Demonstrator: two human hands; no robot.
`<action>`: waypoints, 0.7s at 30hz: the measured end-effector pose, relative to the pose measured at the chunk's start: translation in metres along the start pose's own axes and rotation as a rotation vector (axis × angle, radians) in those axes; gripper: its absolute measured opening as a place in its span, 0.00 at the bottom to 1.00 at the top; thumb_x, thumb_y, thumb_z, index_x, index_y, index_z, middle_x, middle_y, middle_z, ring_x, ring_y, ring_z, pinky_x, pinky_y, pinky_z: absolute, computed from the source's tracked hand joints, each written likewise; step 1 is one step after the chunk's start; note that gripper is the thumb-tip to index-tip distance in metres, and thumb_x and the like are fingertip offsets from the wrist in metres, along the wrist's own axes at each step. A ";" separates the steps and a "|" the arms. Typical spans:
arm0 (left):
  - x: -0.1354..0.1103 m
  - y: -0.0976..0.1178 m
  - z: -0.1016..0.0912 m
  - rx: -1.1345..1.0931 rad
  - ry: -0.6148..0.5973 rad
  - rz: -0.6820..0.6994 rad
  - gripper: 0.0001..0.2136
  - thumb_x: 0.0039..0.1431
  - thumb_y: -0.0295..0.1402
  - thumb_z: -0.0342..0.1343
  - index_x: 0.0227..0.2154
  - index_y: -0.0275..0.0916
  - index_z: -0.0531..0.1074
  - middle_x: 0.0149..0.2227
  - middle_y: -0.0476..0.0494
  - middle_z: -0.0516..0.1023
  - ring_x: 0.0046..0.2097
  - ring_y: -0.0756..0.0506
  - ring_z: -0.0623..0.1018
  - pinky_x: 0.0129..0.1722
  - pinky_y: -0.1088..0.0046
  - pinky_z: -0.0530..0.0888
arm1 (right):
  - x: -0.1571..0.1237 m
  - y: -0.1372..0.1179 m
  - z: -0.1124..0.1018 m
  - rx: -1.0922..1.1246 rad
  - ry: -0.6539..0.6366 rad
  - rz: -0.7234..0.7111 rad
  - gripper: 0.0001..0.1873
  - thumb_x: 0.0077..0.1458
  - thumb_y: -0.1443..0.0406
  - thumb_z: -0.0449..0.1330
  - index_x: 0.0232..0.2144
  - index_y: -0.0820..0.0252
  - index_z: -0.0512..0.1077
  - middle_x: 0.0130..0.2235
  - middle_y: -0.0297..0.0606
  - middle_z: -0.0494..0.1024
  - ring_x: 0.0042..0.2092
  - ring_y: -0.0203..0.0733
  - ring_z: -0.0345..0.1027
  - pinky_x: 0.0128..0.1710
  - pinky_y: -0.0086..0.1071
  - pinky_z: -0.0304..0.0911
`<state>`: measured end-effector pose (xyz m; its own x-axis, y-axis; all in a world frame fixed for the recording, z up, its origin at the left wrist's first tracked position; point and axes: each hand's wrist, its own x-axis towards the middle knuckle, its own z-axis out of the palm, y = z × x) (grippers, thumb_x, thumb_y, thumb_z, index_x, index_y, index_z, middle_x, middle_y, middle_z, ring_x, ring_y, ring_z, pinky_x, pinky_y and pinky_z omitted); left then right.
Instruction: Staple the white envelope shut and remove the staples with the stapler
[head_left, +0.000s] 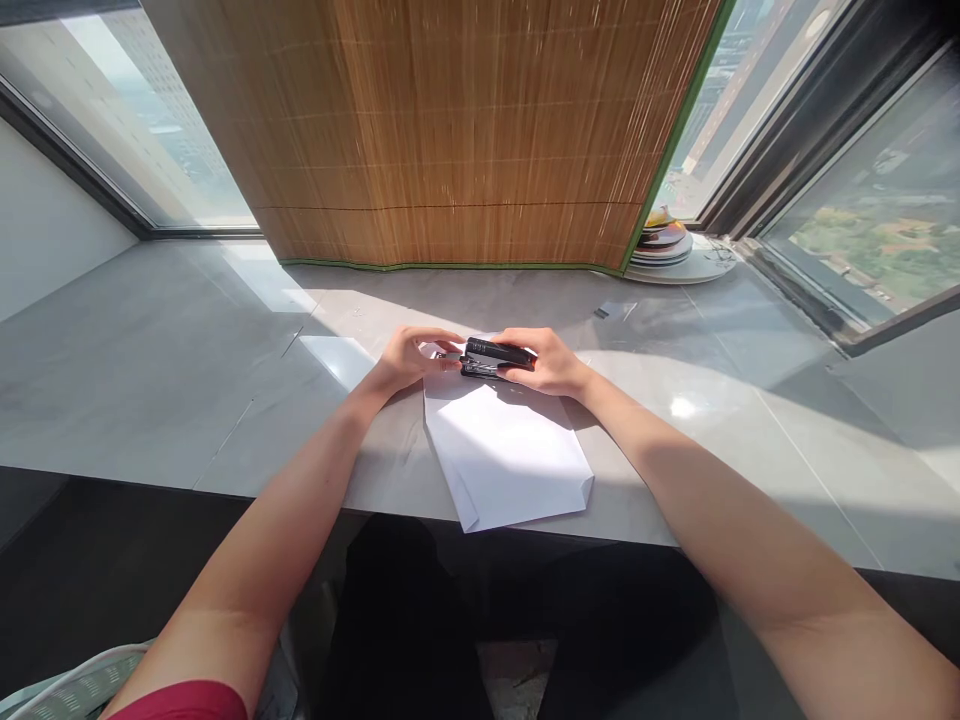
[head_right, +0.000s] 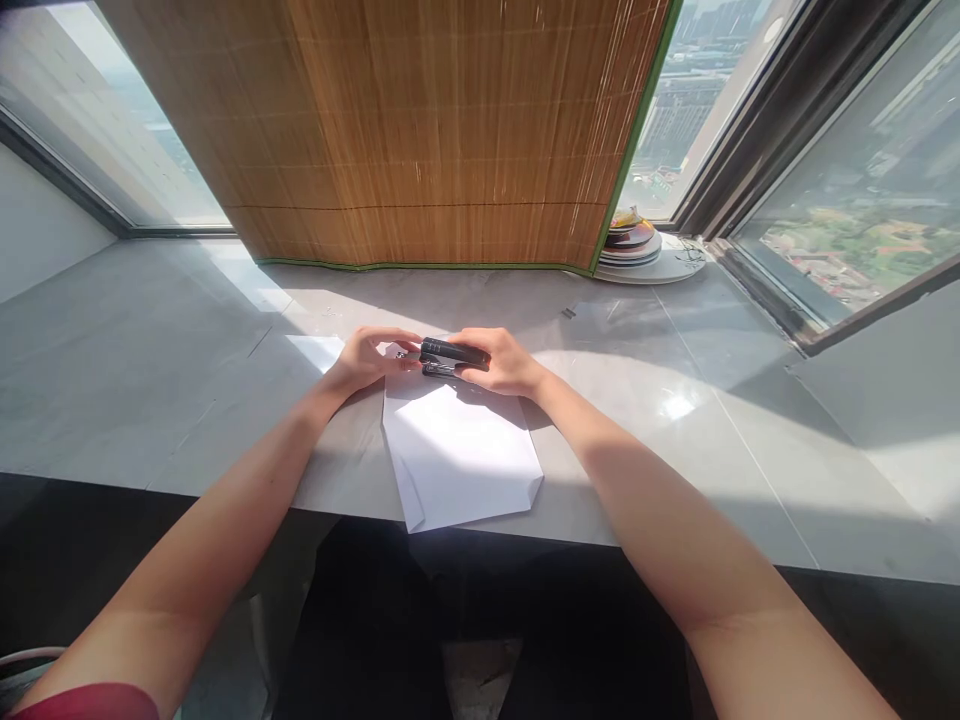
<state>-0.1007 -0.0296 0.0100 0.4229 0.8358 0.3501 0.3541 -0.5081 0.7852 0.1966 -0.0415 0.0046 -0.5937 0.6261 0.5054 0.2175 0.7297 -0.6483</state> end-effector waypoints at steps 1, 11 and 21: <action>0.000 0.001 -0.001 -0.006 -0.008 -0.002 0.14 0.54 0.41 0.79 0.43 0.48 0.88 0.40 0.44 0.89 0.44 0.40 0.87 0.48 0.60 0.83 | 0.000 0.000 0.000 0.004 0.004 -0.004 0.18 0.59 0.66 0.66 0.52 0.60 0.80 0.41 0.38 0.83 0.39 0.41 0.73 0.37 0.33 0.65; 0.004 -0.003 -0.001 0.077 0.025 0.022 0.12 0.54 0.45 0.77 0.35 0.43 0.89 0.37 0.39 0.88 0.39 0.39 0.85 0.40 0.56 0.84 | 0.000 -0.006 -0.002 0.025 0.016 0.043 0.18 0.59 0.65 0.66 0.51 0.59 0.81 0.43 0.39 0.84 0.39 0.42 0.72 0.38 0.33 0.65; 0.000 0.003 -0.003 -0.108 -0.055 -0.032 0.16 0.55 0.49 0.77 0.40 0.43 0.89 0.42 0.37 0.89 0.44 0.40 0.86 0.43 0.62 0.85 | 0.001 -0.008 -0.003 0.028 0.028 0.040 0.18 0.59 0.63 0.66 0.51 0.59 0.81 0.43 0.39 0.84 0.39 0.42 0.73 0.39 0.35 0.65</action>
<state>-0.1020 -0.0304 0.0137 0.4589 0.8369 0.2982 0.2775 -0.4539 0.8467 0.1967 -0.0455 0.0117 -0.5631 0.6622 0.4944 0.2185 0.6963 -0.6837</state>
